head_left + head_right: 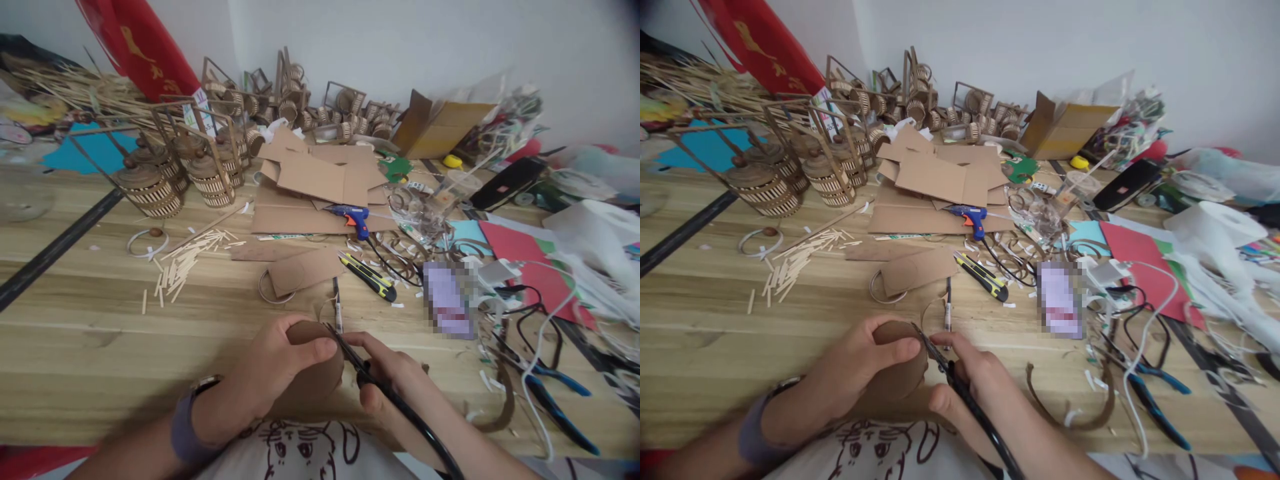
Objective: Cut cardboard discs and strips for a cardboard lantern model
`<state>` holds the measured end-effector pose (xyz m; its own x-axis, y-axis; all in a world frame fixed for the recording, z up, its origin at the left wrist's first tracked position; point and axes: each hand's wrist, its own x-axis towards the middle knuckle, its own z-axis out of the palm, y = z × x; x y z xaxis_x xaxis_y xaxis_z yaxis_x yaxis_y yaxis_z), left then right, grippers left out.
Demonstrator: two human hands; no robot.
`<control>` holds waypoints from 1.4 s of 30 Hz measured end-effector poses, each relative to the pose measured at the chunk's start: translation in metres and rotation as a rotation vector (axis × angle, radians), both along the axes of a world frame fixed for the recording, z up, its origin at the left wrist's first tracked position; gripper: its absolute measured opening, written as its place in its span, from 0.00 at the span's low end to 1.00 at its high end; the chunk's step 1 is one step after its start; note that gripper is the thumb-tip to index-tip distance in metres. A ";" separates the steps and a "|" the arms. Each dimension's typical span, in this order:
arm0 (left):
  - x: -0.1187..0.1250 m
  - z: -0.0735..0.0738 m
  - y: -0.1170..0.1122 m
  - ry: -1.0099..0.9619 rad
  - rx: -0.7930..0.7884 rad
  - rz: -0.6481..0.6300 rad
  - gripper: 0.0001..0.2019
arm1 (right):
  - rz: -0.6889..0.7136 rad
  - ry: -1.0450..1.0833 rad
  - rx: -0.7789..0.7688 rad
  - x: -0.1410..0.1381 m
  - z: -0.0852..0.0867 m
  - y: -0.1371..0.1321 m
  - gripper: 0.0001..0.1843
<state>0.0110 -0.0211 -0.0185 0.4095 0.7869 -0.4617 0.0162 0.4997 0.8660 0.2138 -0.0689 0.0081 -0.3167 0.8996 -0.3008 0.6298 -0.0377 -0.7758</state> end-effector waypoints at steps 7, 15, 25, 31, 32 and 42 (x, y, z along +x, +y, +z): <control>-0.002 0.004 -0.001 0.047 0.021 -0.042 0.19 | -0.003 0.012 -0.014 -0.004 -0.001 -0.003 0.49; -0.005 0.006 0.000 0.116 0.037 -0.091 0.21 | 0.027 0.004 -0.053 0.002 -0.004 -0.002 0.38; -0.004 0.005 0.002 0.101 0.042 -0.144 0.20 | 0.034 0.044 -0.043 0.002 -0.004 -0.004 0.50; -0.005 0.008 0.002 0.056 0.047 -0.174 0.17 | 0.036 0.011 -0.073 0.007 -0.015 -0.007 0.44; -0.005 0.009 0.002 0.066 0.055 -0.172 0.17 | 0.036 0.018 -0.070 0.008 -0.016 -0.008 0.44; -0.005 0.016 0.003 0.071 0.073 -0.182 0.17 | 0.028 0.024 -0.059 0.003 -0.001 -0.006 0.50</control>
<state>0.0057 -0.0180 -0.0027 0.5165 0.7355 -0.4385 0.1626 0.4186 0.8935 0.2165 -0.0750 0.0067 -0.3488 0.8714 -0.3450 0.6128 -0.0665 -0.7874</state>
